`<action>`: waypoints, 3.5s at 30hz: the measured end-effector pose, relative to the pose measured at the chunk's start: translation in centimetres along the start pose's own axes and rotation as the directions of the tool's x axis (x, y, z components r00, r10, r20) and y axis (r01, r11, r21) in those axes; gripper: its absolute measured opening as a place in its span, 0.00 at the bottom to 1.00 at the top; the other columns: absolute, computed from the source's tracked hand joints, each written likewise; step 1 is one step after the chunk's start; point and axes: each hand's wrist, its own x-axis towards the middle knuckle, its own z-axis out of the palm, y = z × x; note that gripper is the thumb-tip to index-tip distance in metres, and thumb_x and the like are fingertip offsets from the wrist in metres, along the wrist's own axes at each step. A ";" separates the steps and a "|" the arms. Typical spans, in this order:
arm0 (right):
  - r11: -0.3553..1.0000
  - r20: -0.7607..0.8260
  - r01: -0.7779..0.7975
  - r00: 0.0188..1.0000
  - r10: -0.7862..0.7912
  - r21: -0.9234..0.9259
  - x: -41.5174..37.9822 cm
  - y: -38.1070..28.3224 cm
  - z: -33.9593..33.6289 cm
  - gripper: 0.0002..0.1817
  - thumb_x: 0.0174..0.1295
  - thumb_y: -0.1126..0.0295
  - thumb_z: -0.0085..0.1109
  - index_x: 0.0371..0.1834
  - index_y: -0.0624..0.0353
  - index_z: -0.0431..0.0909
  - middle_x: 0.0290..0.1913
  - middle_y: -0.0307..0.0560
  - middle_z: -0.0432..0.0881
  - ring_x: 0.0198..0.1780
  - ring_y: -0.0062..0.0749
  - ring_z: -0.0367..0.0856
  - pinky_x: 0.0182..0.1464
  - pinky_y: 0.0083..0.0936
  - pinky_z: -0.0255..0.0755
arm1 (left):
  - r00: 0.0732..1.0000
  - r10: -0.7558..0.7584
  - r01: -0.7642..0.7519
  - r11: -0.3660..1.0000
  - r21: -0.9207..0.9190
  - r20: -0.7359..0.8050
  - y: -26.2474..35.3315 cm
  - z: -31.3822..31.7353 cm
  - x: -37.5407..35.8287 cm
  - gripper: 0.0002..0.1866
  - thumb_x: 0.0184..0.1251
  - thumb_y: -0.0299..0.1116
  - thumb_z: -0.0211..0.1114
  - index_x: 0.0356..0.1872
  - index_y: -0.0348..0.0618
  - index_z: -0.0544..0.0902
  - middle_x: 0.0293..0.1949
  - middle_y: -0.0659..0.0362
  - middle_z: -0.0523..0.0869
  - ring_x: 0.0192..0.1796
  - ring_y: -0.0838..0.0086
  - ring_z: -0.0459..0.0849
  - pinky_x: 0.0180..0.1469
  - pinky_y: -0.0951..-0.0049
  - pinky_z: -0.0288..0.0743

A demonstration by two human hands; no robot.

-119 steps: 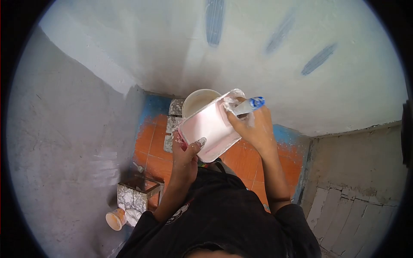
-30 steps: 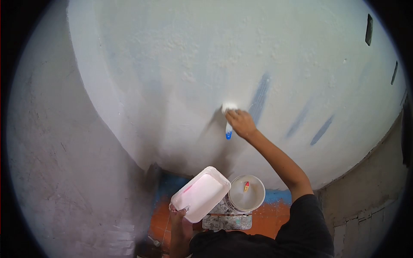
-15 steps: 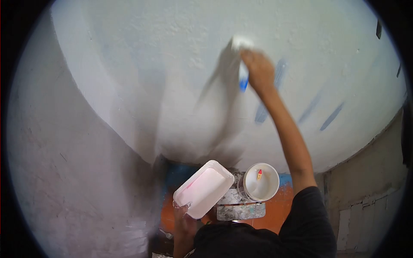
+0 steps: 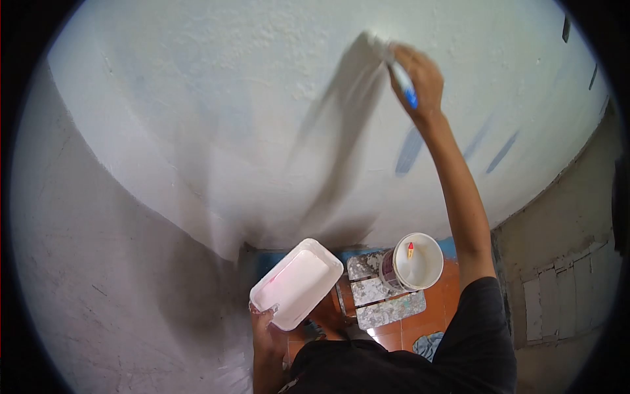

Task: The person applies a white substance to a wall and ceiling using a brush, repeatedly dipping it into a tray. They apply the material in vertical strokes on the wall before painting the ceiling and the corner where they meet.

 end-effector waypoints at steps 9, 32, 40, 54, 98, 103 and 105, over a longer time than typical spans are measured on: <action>0.998 0.287 0.060 0.956 -0.057 0.000 -22.2 -9.2 7.9 0.17 0.59 0.70 0.59 0.52 0.50 0.85 0.48 0.42 0.86 0.44 0.37 0.84 0.45 0.34 0.76 | 1.000 -0.019 0.019 0.999 0.036 -0.002 4.3 -2.9 1.3 0.31 0.61 0.25 0.56 0.69 0.40 0.65 0.64 0.51 0.75 0.67 0.61 0.75 0.69 0.57 0.71; 0.984 0.418 -0.125 0.906 0.061 0.127 -18.1 -12.3 9.2 0.17 0.59 0.71 0.57 0.53 0.52 0.83 0.52 0.45 0.86 0.49 0.40 0.85 0.49 0.36 0.77 | 0.999 0.035 -0.034 0.997 0.075 -0.012 8.6 0.0 1.7 0.30 0.65 0.28 0.54 0.70 0.40 0.64 0.66 0.50 0.74 0.69 0.59 0.74 0.69 0.56 0.71; 0.991 -0.082 -0.128 0.988 0.131 0.032 3.3 -4.9 4.2 0.17 0.55 0.77 0.65 0.49 0.58 0.85 0.50 0.53 0.87 0.48 0.48 0.85 0.49 0.35 0.78 | 0.997 0.080 -0.082 0.993 0.084 0.023 9.3 3.4 1.6 0.34 0.59 0.33 0.63 0.69 0.40 0.64 0.64 0.52 0.74 0.67 0.62 0.75 0.68 0.60 0.72; 0.983 0.249 -0.085 0.968 0.043 0.161 -7.6 -11.1 8.2 0.17 0.56 0.72 0.60 0.50 0.54 0.84 0.50 0.45 0.85 0.47 0.39 0.83 0.45 0.34 0.75 | 0.993 0.114 -0.111 0.990 0.086 -0.040 9.4 4.3 1.1 0.38 0.58 0.37 0.66 0.70 0.41 0.63 0.65 0.51 0.73 0.68 0.61 0.75 0.69 0.57 0.71; 0.989 0.010 -0.126 0.992 0.125 0.072 9.8 -13.4 14.0 0.17 0.54 0.78 0.67 0.49 0.58 0.86 0.50 0.54 0.86 0.50 0.49 0.85 0.53 0.36 0.78 | 1.000 0.025 -0.026 0.999 0.043 0.018 19.9 -3.1 7.0 0.31 0.64 0.23 0.55 0.70 0.37 0.63 0.65 0.49 0.74 0.67 0.60 0.76 0.67 0.58 0.74; 0.994 -0.021 -0.108 0.994 0.108 0.005 9.5 -15.2 15.3 0.16 0.59 0.73 0.63 0.51 0.54 0.86 0.51 0.51 0.86 0.50 0.47 0.85 0.50 0.37 0.78 | 1.000 0.014 -0.013 1.000 0.027 -0.014 19.6 -3.5 6.0 0.32 0.63 0.24 0.55 0.71 0.39 0.62 0.65 0.48 0.73 0.68 0.59 0.74 0.69 0.57 0.71; 0.999 0.123 -0.034 0.992 0.037 -0.021 3.8 -17.7 16.9 0.19 0.57 0.72 0.59 0.53 0.49 0.86 0.50 0.47 0.86 0.50 0.44 0.84 0.49 0.35 0.77 | 1.000 0.023 -0.023 0.999 0.026 -0.004 19.6 -3.7 5.6 0.32 0.63 0.24 0.55 0.71 0.39 0.61 0.65 0.48 0.73 0.69 0.59 0.74 0.70 0.56 0.70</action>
